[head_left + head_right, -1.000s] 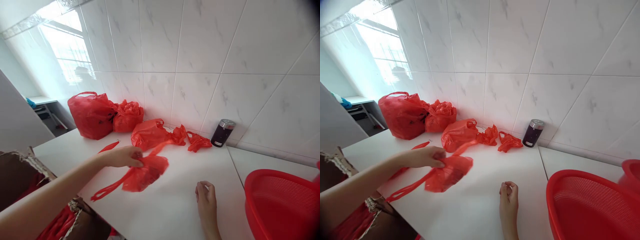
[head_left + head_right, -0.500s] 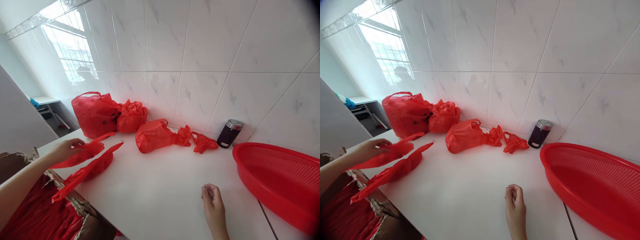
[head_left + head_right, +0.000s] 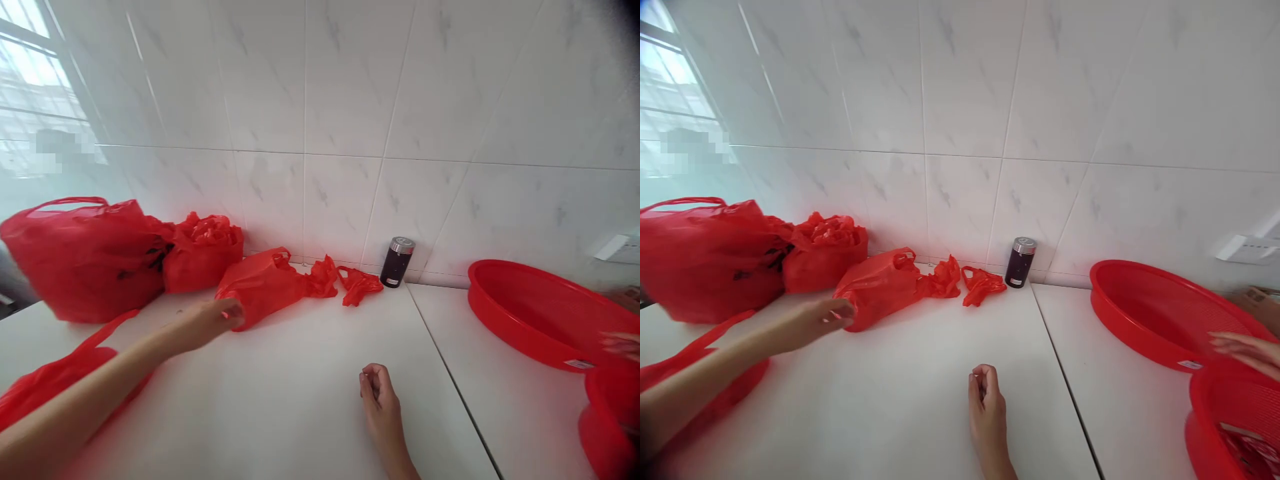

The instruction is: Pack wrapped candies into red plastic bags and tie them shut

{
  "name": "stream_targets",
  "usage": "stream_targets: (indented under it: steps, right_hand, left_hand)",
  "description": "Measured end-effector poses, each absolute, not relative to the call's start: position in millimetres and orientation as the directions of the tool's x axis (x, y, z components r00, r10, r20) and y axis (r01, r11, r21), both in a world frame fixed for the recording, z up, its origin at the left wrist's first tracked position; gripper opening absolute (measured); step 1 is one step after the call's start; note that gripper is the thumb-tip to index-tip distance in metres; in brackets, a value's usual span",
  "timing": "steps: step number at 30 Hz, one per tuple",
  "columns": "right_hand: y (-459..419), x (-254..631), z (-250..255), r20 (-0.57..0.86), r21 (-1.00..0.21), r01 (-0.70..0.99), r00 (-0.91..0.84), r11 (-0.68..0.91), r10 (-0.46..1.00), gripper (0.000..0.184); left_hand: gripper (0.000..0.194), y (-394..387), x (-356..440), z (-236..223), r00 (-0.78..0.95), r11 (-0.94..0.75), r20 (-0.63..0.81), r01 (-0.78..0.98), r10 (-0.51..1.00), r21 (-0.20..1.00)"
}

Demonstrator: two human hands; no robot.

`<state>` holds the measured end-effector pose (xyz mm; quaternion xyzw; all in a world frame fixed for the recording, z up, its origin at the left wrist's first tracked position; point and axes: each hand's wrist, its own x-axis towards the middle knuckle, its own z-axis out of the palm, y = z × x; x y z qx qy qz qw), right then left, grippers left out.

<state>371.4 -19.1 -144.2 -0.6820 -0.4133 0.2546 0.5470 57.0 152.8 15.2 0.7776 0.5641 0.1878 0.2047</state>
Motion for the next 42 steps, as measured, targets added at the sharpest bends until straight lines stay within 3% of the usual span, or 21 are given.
stream_targets:
  steps: [5, 8, 10, 12, 18, 21, 24, 26, 28, 30, 34, 38, 42]
  right_hand:
    - [1, 385, -138, 0.154, -0.942, 0.336, 0.479, -0.018, 0.864, 0.022]
    - [43, 402, -110, 0.257, -0.792, 0.609, 0.388, -0.037, 0.885, 0.023]
    - [82, 413, -89, 0.335, -0.627, 0.775, 0.355, -0.074, 0.873, 0.026]
    - [121, 422, -73, 0.371, -0.556, 0.826, 0.343, -0.089, 0.863, 0.026]
    - [160, 460, -77, 0.258, -0.467, 0.857, 0.368, -0.219, 0.893, 0.034]
    - [129, 474, -89, 0.206, -0.476, 0.862, 0.303, -0.175, 0.931, 0.022]
    - [83, 467, -92, 0.203, -0.509, 0.857, 0.215, -0.085, 0.955, 0.022]
    - [50, 454, -89, 0.217, -0.523, 0.852, 0.165, -0.028, 0.962, 0.023]
    - [21, 444, -83, 0.231, -0.556, 0.831, 0.134, 0.018, 0.964, 0.023]
    - [-4, 444, -78, 0.244, -0.644, 0.764, 0.172, 0.027, 0.954, 0.022]
    - [-38, 477, -77, 0.222, -0.827, 0.556, 0.456, -0.081, 0.862, 0.018]
    - [-53, 513, -85, 0.186, -0.873, 0.467, 0.588, -0.142, 0.787, 0.013]
    - [-62, 509, -70, 0.228, -0.88, 0.452, 0.672, -0.147, 0.704, 0.021]
  left_hand:
    - [0.013, 153, 178, -25, 0.634, -0.499, -0.079, 0.675, 0.77, 0.544]
    - [0.013, 145, 223, -48, 0.696, -0.529, -0.098, 0.621, 0.711, 0.578]
    - [0.013, 136, 243, -62, 0.704, -0.508, -0.097, 0.594, 0.704, 0.624]
    - [0.015, 126, 258, -77, 0.671, -0.457, -0.078, 0.581, 0.737, 0.673]
    - [0.02, 104, 270, -112, 0.439, -0.259, 0.026, 0.481, 0.898, 0.837]
    - [0.04, 104, 266, -111, 0.384, -0.125, -0.017, 0.342, 0.923, 0.931]
    - [0.072, 105, 269, -102, 0.341, 0.044, -0.113, 0.205, 0.933, 0.978]
    - [0.083, 103, 274, -98, 0.361, 0.115, -0.152, 0.122, 0.92, 0.986]
    - [0.08, 100, 275, -96, 0.388, 0.153, -0.159, 0.046, 0.908, 0.987]
    - [0.065, 99, 270, -95, 0.415, 0.18, -0.15, -0.033, 0.897, 0.983]
    - [0.049, 102, 237, -89, 0.395, 0.214, -0.143, -0.141, 0.907, 0.967]
    - [0.045, 92, 205, -82, 0.373, 0.21, -0.156, -0.109, 0.914, 0.972]
    - [0.042, 61, 199, -76, 0.369, 0.169, -0.145, -0.034, 0.918, 0.985]
